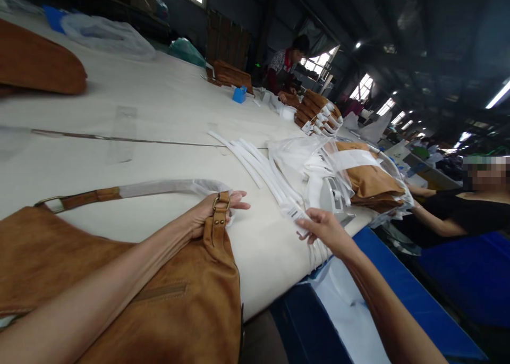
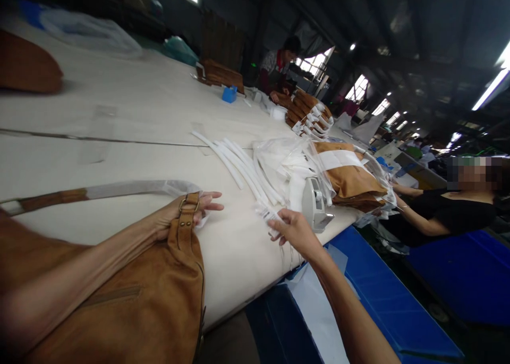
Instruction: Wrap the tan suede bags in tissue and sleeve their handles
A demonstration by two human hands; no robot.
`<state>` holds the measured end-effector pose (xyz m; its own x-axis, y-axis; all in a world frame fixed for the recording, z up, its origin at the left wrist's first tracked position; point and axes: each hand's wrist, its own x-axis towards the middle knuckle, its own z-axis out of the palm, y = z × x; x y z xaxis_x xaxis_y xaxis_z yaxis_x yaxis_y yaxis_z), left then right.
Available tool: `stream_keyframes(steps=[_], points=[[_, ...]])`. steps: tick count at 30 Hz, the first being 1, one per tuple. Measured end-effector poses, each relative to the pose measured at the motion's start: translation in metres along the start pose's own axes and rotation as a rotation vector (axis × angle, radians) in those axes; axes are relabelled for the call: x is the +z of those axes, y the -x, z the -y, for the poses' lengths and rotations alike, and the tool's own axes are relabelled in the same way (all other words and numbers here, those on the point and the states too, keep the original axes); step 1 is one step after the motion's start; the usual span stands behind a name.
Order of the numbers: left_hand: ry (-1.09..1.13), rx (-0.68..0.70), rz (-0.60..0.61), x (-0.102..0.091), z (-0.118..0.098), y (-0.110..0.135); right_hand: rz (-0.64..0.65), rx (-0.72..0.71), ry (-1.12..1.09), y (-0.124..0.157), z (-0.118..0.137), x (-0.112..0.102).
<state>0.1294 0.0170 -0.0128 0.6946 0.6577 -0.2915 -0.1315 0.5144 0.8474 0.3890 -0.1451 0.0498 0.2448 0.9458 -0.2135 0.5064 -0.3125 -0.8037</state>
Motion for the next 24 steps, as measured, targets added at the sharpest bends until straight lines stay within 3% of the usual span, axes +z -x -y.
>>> stream_keyframes(steps=[2,5,9,12,16,24], points=[[0.019,0.028,0.051,0.0,-0.001,0.003,0.006,-0.039,-0.313,-0.013,0.031,0.008],[0.038,0.063,0.129,0.0,-0.001,0.008,0.003,-0.058,-0.572,-0.037,0.066,0.033],[-0.002,0.07,0.213,-0.003,0.0,0.01,-0.025,-0.104,-0.783,-0.065,0.087,0.069],[-0.05,0.066,0.161,-0.004,0.003,0.009,-0.053,-0.142,-0.89,-0.077,0.087,0.081],[-0.115,0.095,0.041,-0.002,0.006,0.009,-0.089,-0.122,-0.967,-0.084,0.078,0.084],[-0.154,0.073,-0.035,0.002,0.003,0.011,-0.128,-0.044,-1.004,-0.08,0.046,0.088]])
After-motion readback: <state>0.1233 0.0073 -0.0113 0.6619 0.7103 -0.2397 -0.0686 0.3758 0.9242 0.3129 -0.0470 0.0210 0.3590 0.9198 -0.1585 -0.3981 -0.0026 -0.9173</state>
